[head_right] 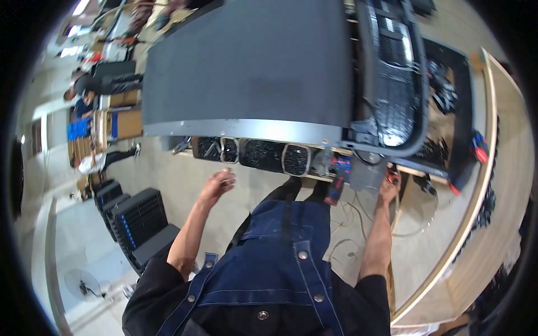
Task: Assembling components of a treadmill machine, including installing panels and securing screws using power tools.
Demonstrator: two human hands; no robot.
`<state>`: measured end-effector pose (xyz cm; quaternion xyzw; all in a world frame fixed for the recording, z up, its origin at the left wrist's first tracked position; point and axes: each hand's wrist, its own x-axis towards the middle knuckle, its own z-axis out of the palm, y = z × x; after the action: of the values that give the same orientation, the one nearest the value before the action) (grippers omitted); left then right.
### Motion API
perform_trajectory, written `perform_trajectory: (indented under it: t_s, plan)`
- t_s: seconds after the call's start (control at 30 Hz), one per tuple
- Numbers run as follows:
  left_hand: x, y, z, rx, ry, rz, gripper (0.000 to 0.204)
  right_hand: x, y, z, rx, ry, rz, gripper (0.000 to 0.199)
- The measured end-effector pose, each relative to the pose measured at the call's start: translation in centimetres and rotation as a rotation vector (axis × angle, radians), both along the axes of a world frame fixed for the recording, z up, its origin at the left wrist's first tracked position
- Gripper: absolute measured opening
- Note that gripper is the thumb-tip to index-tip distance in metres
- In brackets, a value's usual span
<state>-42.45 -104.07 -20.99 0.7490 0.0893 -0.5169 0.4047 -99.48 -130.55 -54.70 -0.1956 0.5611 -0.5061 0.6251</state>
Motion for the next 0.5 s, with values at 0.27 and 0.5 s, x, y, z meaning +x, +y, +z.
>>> perform_trajectory:
  t_s: [0.27, 0.5]
  plan:
    - [1.7, -0.6, -13.3, 0.100, -0.326, -0.538, 0.044, -2.1, 1.0, 15.0, -0.135, 0.265, 0.181, 0.043]
    - [-2.6, -5.9, -15.1, 0.279, -0.909, -0.976, 0.051, 3.5, 8.7, 34.6, -0.031, 0.486, 0.143, 0.023]
